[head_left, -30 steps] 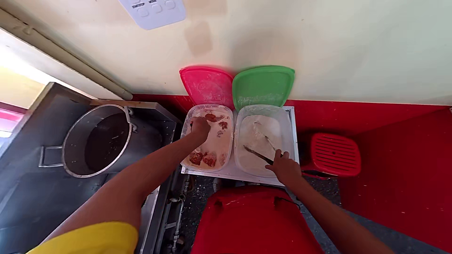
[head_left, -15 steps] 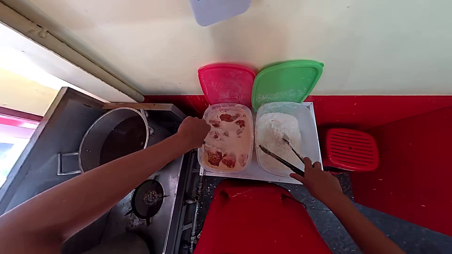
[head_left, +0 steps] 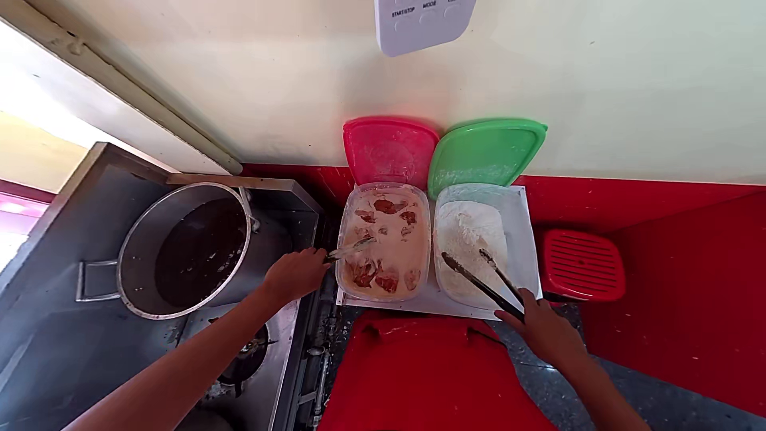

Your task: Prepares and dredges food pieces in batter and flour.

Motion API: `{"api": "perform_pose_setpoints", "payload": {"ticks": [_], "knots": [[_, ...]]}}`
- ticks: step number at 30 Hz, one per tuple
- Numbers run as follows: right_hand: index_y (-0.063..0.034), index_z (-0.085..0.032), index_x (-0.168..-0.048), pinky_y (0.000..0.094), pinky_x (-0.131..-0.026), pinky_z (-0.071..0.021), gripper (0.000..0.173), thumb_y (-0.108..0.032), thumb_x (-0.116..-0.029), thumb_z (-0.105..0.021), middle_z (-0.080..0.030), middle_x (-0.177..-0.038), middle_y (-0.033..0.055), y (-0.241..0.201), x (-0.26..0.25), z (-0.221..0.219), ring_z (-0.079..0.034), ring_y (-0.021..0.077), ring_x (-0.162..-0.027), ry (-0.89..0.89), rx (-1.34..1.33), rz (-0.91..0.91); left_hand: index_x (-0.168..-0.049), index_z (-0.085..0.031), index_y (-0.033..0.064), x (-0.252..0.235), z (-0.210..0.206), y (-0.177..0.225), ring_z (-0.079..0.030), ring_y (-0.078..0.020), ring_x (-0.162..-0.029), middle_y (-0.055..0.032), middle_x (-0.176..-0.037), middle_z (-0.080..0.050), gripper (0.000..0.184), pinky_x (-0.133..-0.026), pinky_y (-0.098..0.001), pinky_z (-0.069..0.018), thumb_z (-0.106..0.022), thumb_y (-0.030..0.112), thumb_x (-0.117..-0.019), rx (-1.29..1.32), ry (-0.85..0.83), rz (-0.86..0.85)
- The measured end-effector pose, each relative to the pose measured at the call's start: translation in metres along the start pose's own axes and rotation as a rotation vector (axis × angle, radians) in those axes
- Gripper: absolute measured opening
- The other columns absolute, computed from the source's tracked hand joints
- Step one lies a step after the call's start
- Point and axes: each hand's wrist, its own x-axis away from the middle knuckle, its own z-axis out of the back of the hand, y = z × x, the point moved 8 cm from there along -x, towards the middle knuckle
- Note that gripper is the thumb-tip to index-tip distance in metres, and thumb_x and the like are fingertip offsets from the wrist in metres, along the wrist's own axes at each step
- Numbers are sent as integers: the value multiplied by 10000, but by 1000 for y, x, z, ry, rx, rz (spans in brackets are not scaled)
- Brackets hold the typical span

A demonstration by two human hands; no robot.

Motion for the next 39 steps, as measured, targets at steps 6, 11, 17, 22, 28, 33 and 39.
{"api": "perform_pose_setpoints", "payload": {"ticks": [6, 11, 17, 22, 28, 33, 39], "knots": [[-75, -351, -1566, 605, -873, -561, 979, -754, -897, -574, -576, -1348, 288, 6, 3, -10, -677, 457, -1065, 7, -64, 1, -1426, -565, 127, 18, -27, 4, -687, -340, -1097, -134, -1309, -646, 489, -893, -549, -562, -407, 446, -1090, 182, 109, 60], [-161, -338, -1587, 610, -878, -558, 864, -672, -939, -595, -574, -1363, 254, 3, -6, -23, -672, 431, -1084, -44, -98, 12, -1379, -577, 115, -17, -51, 23, -664, -344, -1153, -136, -1337, -629, 459, -913, -554, -555, -425, 432, -1084, 137, -22, 115], [-179, -375, -1581, 631, -846, -556, 837, -496, -904, -751, -569, -1342, 270, 37, 0, -7, -667, 431, -1043, 126, -266, 90, -1397, -592, 131, 47, -34, 2, -681, -326, -1110, -132, -1254, -668, 482, -924, -559, -549, -441, 459, -1078, 313, 203, 114], [-154, -402, -1564, 642, -835, -548, 838, -488, -890, -771, -584, -1302, 276, 45, -1, -6, -660, 442, -1030, 185, -329, 108, -1326, -653, 119, 110, -20, -3, -720, -334, -986, -130, -1157, -711, 509, -831, -575, -584, -456, 499, -1050, 369, 377, 131], [-167, -400, -1563, 631, -824, -557, 834, -486, -887, -771, -583, -1308, 269, 33, -2, -10, -668, 431, -1018, 195, -317, 149, -1328, -665, 147, 139, -18, 8, -728, -326, -913, -113, -1091, -719, 538, -747, -562, -591, -425, 533, -1041, 360, 425, 183], [-196, -408, -1562, 635, -802, -559, 729, -517, -961, -666, -611, -1279, 248, 31, -8, -19, -679, 432, -998, 191, -278, 139, -1375, -627, 152, 115, -57, 12, -715, -342, -1012, -126, -1195, -701, 507, -834, -576, -576, -435, 501, -1061, 365, 267, 210], [-93, -491, -1481, 613, -723, -568, 595, -456, -1012, -538, -627, -1260, 223, 37, 22, 15, -689, 400, -962, 584, -420, 245, -1340, -659, 135, 129, -37, 21, -731, -324, -926, -114, -1117, -721, 544, -766, -563, -591, -423, 526, -1044, 384, 420, 177]]}}
